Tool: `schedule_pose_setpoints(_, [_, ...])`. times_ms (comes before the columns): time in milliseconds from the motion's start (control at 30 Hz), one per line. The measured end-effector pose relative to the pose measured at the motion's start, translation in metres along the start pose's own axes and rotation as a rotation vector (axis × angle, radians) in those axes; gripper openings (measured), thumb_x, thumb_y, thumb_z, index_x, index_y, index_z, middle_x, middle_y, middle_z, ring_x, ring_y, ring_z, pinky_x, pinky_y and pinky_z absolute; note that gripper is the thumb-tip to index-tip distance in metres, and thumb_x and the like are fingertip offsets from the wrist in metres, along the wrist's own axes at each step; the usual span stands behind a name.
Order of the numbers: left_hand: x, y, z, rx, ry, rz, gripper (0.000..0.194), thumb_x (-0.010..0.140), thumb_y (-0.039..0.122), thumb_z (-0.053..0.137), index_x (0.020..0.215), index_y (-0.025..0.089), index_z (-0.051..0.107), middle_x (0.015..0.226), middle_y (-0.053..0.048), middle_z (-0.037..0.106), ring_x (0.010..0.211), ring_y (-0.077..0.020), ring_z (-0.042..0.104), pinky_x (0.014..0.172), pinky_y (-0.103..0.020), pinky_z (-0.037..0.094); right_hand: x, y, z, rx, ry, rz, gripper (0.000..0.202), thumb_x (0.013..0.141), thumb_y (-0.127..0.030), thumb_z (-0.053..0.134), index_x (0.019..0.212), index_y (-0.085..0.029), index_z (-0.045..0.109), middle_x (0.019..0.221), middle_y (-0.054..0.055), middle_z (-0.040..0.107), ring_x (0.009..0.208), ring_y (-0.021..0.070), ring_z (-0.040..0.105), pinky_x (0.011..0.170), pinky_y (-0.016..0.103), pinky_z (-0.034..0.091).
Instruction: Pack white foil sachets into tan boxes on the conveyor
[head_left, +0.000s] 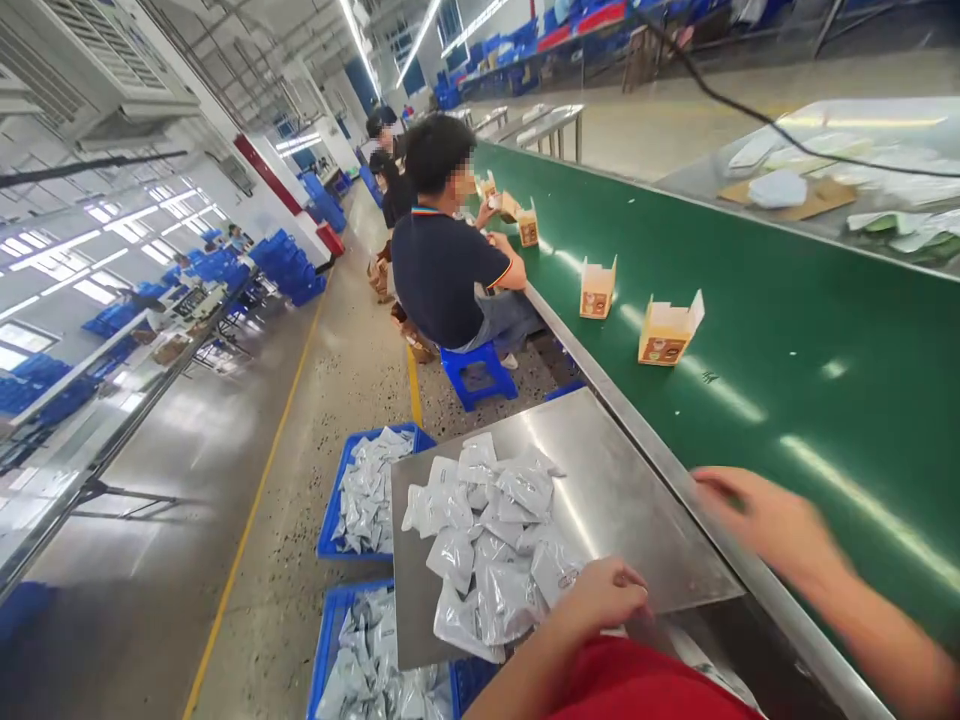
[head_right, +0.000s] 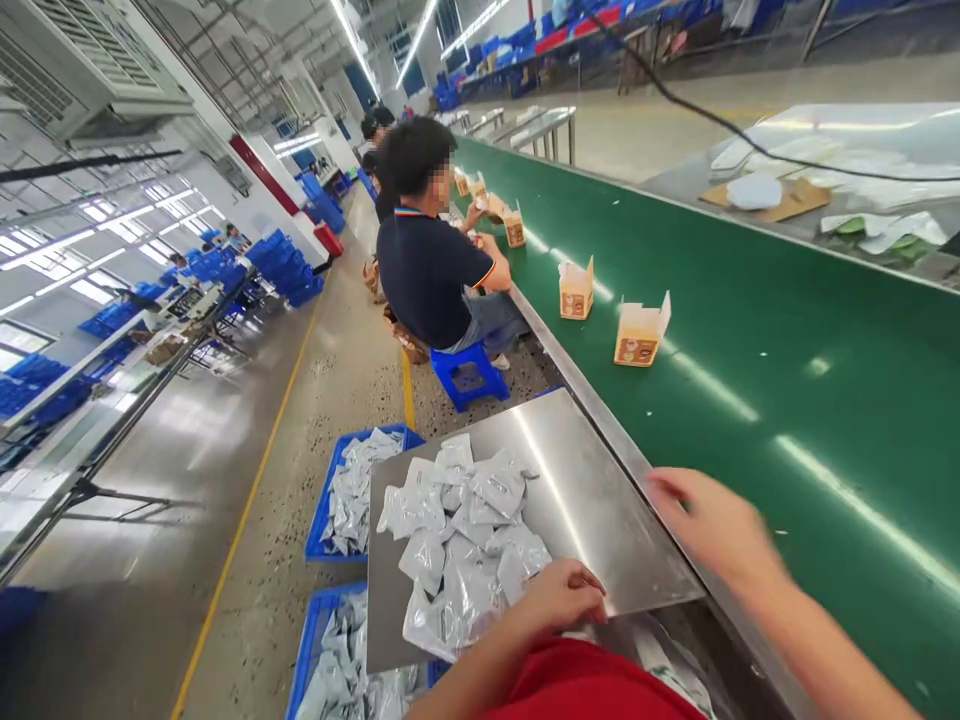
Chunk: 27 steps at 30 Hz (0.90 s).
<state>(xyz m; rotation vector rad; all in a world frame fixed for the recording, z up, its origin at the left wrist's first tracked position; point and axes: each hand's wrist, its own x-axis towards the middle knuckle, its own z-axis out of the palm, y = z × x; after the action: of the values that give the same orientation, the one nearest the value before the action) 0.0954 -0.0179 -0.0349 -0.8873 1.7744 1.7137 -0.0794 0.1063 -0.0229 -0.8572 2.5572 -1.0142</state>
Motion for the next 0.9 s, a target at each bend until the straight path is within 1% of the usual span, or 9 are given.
schedule_pose_setpoints(100, [-0.015, -0.013, -0.025, -0.028, 0.023, 0.023, 0.019, 0.065, 0.022, 0.049, 0.079, 0.014, 0.059, 0.056, 0.0, 0.055, 0.057, -0.0132, 0.055, 0.062, -0.029, 0.045, 0.033, -0.056, 0.076, -0.051, -0.258, -0.066, 0.041, 0.08, -0.046, 0.048, 0.112, -0.021, 0.056, 0.115, 0.007, 0.052, 0.105, 0.0196, 0.05, 0.092, 0.033, 0.041])
schedule_pose_setpoints(200, [-0.028, -0.026, -0.048, -0.052, 0.102, 0.027, 0.018, 0.066, 0.022, 0.049, 0.08, 0.014, 0.057, 0.056, 0.0, 0.056, 0.055, -0.0128, 0.054, 0.059, -0.026, 0.043, 0.055, -0.1, 0.145, -0.195, -0.295, 0.027, 0.083, 0.067, -0.052, 0.062, 0.137, -0.02, 0.031, 0.134, 0.013, 0.033, 0.12, 0.0324, 0.035, 0.096, 0.046, 0.034])
schedule_pose_setpoints(333, [-0.035, -0.034, -0.074, -0.101, 0.213, 0.043, 0.017, 0.067, 0.018, 0.047, 0.08, 0.014, 0.056, 0.056, 0.001, 0.056, 0.056, -0.0116, 0.054, 0.06, -0.024, 0.043, 0.062, -0.103, 0.177, -0.238, -0.313, 0.088, 0.059, 0.075, -0.036, 0.055, 0.129, -0.017, 0.038, 0.124, 0.012, 0.043, 0.114, 0.0282, 0.041, 0.094, 0.044, 0.033])
schedule_pose_setpoints(467, [-0.033, -0.022, -0.094, -0.081, 0.357, 0.087, 0.024, 0.07, 0.016, 0.045, 0.092, 0.013, 0.055, 0.07, -0.003, 0.06, 0.071, -0.0142, 0.057, 0.075, -0.03, 0.046, 0.062, -0.082, 0.153, -0.195, -0.284, 0.075, 0.051, 0.075, -0.031, 0.052, 0.121, -0.012, 0.041, 0.116, 0.009, 0.049, 0.104, 0.0191, 0.048, 0.088, 0.028, 0.038])
schedule_pose_setpoints(567, [-0.027, 0.006, -0.102, 0.111, 0.52, 0.325, 0.051, 0.068, 0.026, 0.058, 0.116, 0.013, 0.046, 0.117, -0.011, 0.052, 0.111, -0.021, 0.046, 0.1, -0.037, 0.034, 0.056, -0.077, 0.114, -0.174, -0.33, 0.032, 0.04, 0.072, -0.023, 0.049, 0.111, -0.016, 0.05, 0.109, 0.005, 0.053, 0.093, 0.0156, 0.052, 0.082, 0.026, 0.04])
schedule_pose_setpoints(633, [-0.022, 0.03, -0.104, 0.283, 0.444, 0.513, 0.079, 0.059, 0.033, 0.07, 0.128, 0.016, 0.037, 0.138, -0.012, 0.032, 0.13, -0.0252, 0.026, 0.11, -0.039, 0.021, 0.047, -0.08, 0.083, -0.116, -0.418, -0.08, 0.039, 0.067, -0.016, 0.047, 0.104, -0.019, 0.057, 0.104, 0.002, 0.056, 0.091, 0.0145, 0.053, 0.083, 0.025, 0.04])
schedule_pose_setpoints(700, [-0.018, 0.054, -0.1, 0.365, 0.209, 0.607, 0.09, 0.054, 0.032, 0.075, 0.133, 0.021, 0.033, 0.14, -0.009, 0.032, 0.13, -0.0259, 0.027, 0.11, -0.04, 0.023, 0.035, -0.084, 0.049, -0.022, -0.465, -0.152, 0.04, 0.063, -0.014, 0.047, 0.099, -0.021, 0.062, 0.106, 0.002, 0.056, 0.098, 0.0147, 0.051, 0.089, 0.025, 0.039])
schedule_pose_setpoints(800, [-0.012, 0.079, -0.079, 0.393, -0.012, 0.627, 0.069, 0.063, 0.03, 0.067, 0.127, 0.027, 0.04, 0.123, -0.002, 0.053, 0.111, -0.0235, 0.051, 0.095, -0.038, 0.04, 0.012, -0.082, 0.007, 0.182, -0.488, -0.026, 0.041, 0.063, -0.025, 0.056, 0.103, -0.022, 0.062, 0.114, 0.001, 0.053, 0.105, 0.0162, 0.049, 0.095, 0.025, 0.038])
schedule_pose_setpoints(900, [-0.004, 0.085, -0.041, 0.334, 0.05, 0.571, 0.047, 0.067, 0.031, 0.061, 0.113, 0.023, 0.051, 0.096, -0.003, 0.063, 0.086, -0.0218, 0.059, 0.075, -0.033, 0.046, -0.007, -0.064, -0.02, 0.413, -0.524, 0.204, 0.047, 0.059, -0.036, 0.064, 0.102, -0.017, 0.06, 0.107, 0.003, 0.057, 0.097, 0.0166, 0.053, 0.087, 0.022, 0.042])
